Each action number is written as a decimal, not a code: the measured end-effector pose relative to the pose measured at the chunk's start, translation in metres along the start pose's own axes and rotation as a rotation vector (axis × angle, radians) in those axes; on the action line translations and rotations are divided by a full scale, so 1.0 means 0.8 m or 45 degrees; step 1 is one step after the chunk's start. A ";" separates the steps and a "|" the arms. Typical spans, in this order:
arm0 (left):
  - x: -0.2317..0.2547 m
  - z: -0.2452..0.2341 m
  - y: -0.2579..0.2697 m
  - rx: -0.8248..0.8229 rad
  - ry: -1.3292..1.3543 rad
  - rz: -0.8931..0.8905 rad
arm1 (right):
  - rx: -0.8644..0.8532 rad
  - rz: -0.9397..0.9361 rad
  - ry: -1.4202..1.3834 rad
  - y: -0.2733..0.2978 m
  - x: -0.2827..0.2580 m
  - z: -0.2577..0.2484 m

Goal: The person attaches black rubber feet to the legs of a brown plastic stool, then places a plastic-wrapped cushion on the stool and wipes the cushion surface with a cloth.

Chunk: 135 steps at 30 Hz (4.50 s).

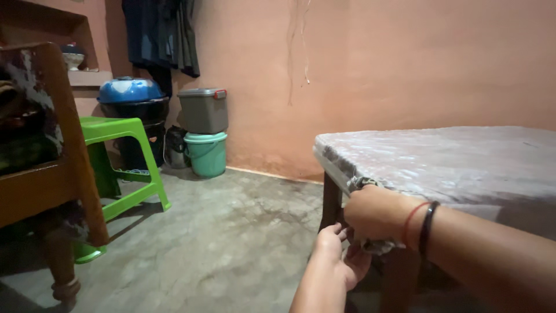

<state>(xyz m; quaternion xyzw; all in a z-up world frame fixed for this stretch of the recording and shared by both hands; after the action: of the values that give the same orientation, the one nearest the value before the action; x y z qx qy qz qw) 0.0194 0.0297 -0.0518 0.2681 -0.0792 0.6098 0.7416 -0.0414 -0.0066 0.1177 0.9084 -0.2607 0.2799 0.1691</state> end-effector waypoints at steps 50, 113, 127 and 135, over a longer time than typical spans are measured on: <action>0.004 0.109 0.004 0.617 -0.768 0.481 | 0.427 0.621 -1.090 -0.083 0.260 0.117; -0.002 0.103 -0.019 0.480 -0.810 0.410 | 0.660 0.624 -1.079 0.081 0.136 0.021; -0.004 0.102 0.008 0.569 -0.812 0.344 | 0.416 0.844 -1.264 0.001 0.312 0.180; 0.003 0.093 -0.016 0.615 -0.985 0.402 | 0.158 0.940 -1.151 -0.039 0.392 0.235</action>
<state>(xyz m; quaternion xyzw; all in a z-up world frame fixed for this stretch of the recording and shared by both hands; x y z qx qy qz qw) 0.0476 -0.0065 0.0084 0.6245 -0.2451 0.5715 0.4726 0.2776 -0.1855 0.1519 0.7947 -0.5893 -0.0802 -0.1210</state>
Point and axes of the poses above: each hand's wrist, its own y-axis away from the middle knuckle, its own z-axis out of the palm, x = y × z, the point moved 7 cm from there along -y, towards the middle knuckle, and after that the axes turned 5 degrees about -y, right-handed, at the moved point
